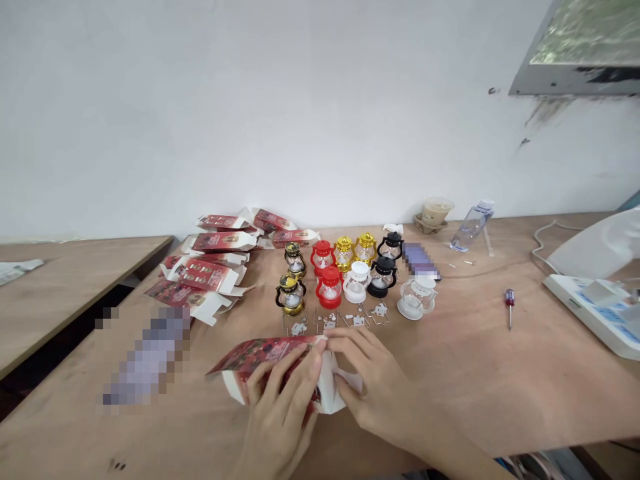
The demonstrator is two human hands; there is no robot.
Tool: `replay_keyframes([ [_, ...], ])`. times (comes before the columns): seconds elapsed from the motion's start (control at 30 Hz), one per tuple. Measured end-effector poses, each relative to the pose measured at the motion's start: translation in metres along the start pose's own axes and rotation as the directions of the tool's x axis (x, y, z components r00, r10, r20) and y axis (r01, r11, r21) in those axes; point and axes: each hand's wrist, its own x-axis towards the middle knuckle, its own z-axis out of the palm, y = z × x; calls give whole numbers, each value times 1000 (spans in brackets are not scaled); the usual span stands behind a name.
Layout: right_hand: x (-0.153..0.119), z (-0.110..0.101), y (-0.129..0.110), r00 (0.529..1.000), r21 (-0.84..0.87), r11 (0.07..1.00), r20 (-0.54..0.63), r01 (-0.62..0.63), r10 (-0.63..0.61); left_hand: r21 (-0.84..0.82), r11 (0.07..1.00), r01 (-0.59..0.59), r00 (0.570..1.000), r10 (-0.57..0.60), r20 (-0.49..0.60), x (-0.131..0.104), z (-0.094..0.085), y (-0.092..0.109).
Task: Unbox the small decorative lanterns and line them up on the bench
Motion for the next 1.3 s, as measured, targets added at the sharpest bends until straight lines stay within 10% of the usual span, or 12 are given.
replay_keyframes([
  [0.2,2,2,12,946,-277,904,108,325,-307,16,985,-172,985,171,36,2,-7,-3],
  [0.43,-2,0,16,907,-320,851,78,416,-413,79,954,-289,951,276,141,10,-18,-14],
  [0.8,4,-45,17,889,95,974,399,205,-226,96,921,-379,916,357,184,10,-23,-23],
  [1.3,-18,-31,23,967,541,840,235,-43,-101,-15,906,-423,895,421,145,0,-39,-27],
])
